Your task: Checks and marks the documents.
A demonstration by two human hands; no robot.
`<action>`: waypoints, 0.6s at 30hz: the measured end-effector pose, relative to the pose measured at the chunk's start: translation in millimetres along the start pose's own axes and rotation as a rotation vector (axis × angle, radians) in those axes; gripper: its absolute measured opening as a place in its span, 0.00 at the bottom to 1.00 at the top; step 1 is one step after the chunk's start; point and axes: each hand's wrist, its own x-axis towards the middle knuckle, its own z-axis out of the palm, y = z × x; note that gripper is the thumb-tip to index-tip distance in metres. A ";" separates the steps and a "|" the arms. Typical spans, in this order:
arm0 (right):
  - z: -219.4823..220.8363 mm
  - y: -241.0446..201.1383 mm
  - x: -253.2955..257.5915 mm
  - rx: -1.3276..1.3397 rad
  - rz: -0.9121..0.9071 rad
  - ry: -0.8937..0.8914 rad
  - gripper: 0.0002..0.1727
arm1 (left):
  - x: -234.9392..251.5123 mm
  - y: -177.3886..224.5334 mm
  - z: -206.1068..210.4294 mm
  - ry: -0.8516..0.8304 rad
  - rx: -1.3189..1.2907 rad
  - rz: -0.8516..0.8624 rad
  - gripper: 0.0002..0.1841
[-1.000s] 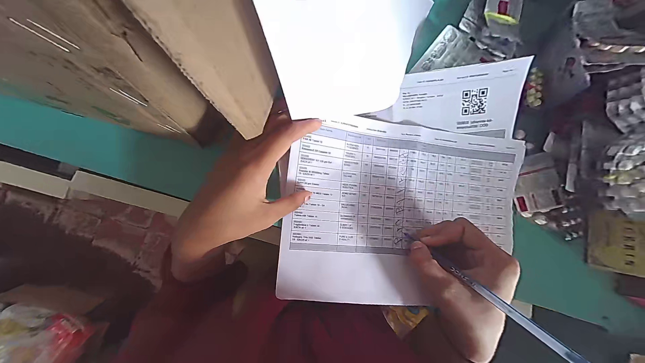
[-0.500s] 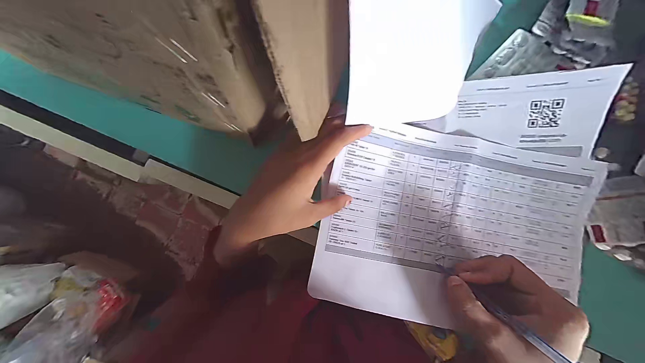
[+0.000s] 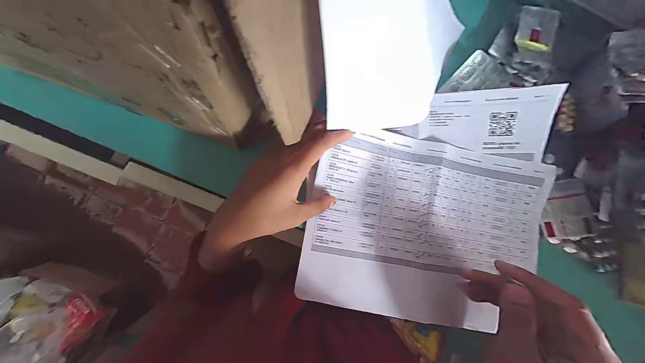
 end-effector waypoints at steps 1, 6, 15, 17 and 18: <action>-3.0 -1.3 -5.0 -0.157 0.000 0.077 0.16 | -0.3 0.7 0.2 -0.001 0.005 -0.010 0.38; -6.0 -13.9 -31.5 -0.814 0.174 0.121 0.31 | 0.2 2.6 5.3 0.019 0.105 -0.016 0.36; 20.1 -7.2 -35.6 -0.759 0.072 0.295 0.25 | 0.4 0.8 8.0 0.009 0.153 0.011 0.37; 17.7 -4.0 -33.6 -0.651 -0.037 0.426 0.19 | -0.2 -0.7 8.3 0.001 0.150 0.005 0.36; 12.9 -6.6 -30.2 -0.585 -0.091 0.473 0.17 | -0.3 -1.1 8.3 0.002 0.138 0.011 0.36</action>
